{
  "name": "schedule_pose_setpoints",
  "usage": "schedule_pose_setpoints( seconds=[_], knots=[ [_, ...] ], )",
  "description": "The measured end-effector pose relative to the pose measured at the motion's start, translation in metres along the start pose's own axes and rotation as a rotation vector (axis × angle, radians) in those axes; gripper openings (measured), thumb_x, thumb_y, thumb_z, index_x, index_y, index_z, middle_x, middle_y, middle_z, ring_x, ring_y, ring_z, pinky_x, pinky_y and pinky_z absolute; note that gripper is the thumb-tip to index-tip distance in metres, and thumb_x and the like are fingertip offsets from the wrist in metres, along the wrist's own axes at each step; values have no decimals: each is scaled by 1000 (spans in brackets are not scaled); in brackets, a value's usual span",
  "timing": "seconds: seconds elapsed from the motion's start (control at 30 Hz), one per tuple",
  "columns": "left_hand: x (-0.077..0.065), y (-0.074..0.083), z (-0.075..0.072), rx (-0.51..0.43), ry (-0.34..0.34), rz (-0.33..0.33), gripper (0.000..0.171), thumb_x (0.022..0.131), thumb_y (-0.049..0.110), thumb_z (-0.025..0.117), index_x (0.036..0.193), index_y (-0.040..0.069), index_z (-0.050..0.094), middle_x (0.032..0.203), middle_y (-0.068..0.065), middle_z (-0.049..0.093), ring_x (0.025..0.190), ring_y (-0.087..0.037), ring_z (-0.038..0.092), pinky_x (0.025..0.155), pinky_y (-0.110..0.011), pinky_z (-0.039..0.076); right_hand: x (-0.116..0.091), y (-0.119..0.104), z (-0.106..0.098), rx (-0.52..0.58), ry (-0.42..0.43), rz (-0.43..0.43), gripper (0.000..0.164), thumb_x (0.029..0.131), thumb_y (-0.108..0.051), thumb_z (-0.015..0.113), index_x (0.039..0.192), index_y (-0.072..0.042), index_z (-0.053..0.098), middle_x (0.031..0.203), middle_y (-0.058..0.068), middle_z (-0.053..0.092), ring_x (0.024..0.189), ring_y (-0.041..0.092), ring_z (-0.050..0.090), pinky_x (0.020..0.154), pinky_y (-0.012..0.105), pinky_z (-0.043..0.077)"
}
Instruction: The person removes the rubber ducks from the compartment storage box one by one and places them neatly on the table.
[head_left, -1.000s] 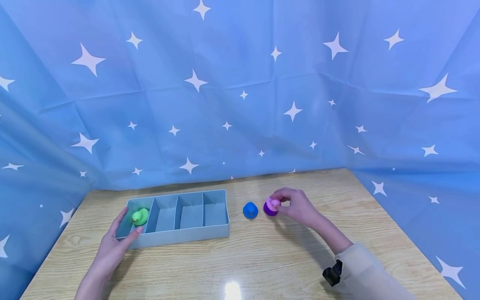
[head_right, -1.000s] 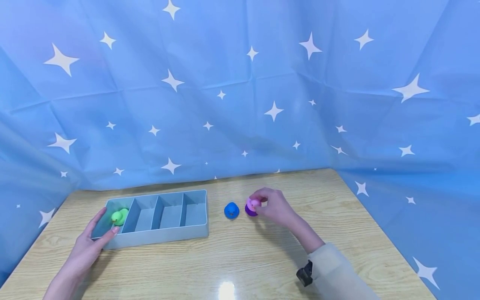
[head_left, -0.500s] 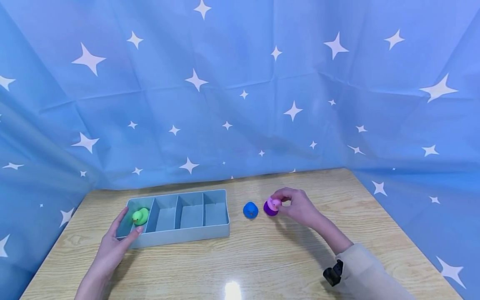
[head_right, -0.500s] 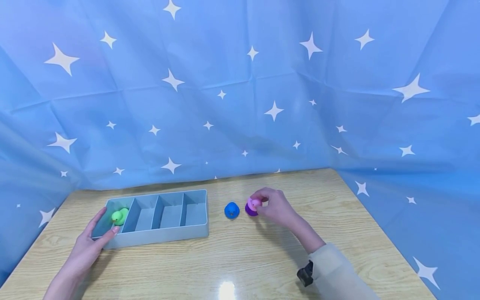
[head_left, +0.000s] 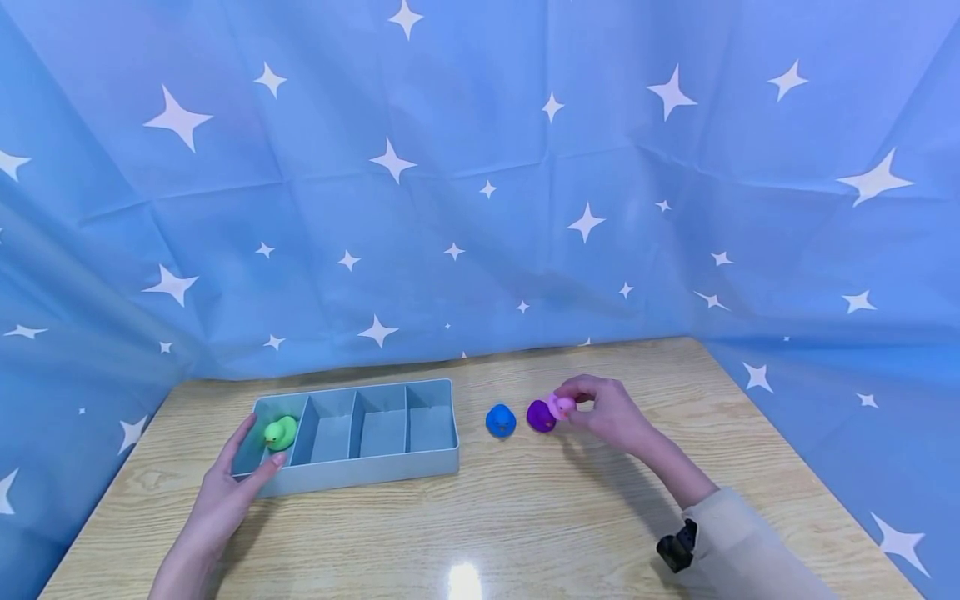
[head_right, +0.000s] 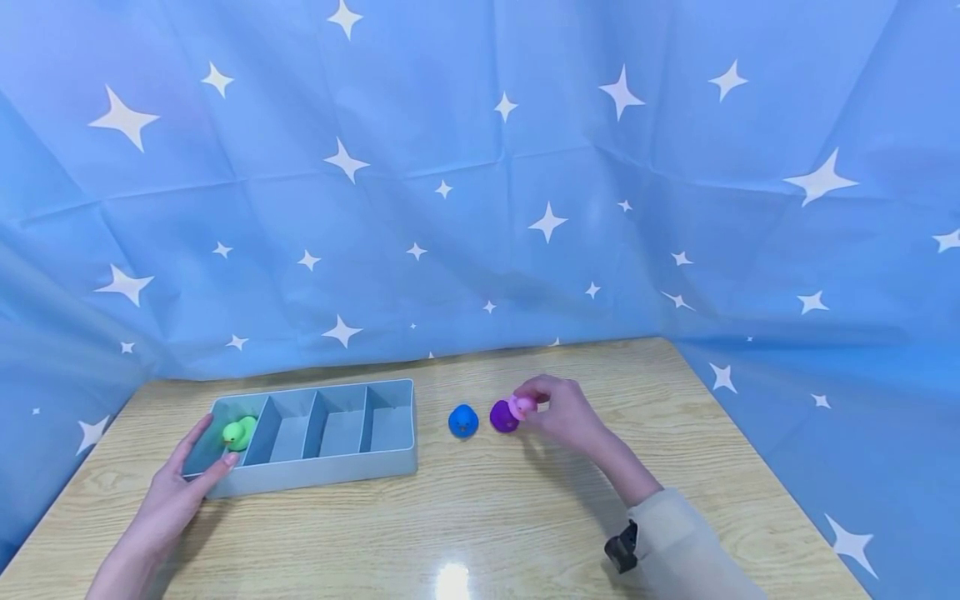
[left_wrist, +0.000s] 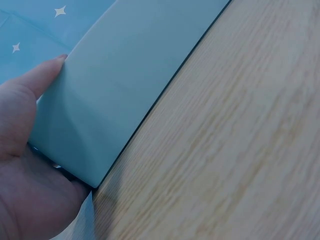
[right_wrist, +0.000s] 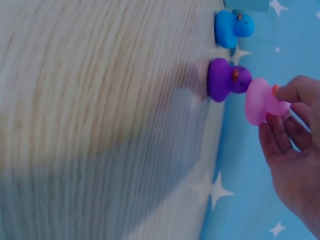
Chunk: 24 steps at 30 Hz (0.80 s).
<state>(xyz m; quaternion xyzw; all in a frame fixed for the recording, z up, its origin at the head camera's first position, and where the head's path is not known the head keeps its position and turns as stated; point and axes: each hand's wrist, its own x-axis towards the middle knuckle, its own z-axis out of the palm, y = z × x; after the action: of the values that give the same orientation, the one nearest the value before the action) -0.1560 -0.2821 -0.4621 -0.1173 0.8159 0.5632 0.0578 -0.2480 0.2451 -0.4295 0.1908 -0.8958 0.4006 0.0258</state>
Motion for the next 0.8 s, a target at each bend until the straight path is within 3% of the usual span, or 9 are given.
schedule_pose_setpoints(
  seconds=[0.8],
  knots=[
    [0,-1,0,8,16,22,101,98,45,69,166,32,-5,170,-18,-12,153,-46,-11,115,-76,10,-2,34,-1,-2,1,84,23,85,2,78,108,6,75,104,13,72,92,27,70,77,28,60]
  ],
)
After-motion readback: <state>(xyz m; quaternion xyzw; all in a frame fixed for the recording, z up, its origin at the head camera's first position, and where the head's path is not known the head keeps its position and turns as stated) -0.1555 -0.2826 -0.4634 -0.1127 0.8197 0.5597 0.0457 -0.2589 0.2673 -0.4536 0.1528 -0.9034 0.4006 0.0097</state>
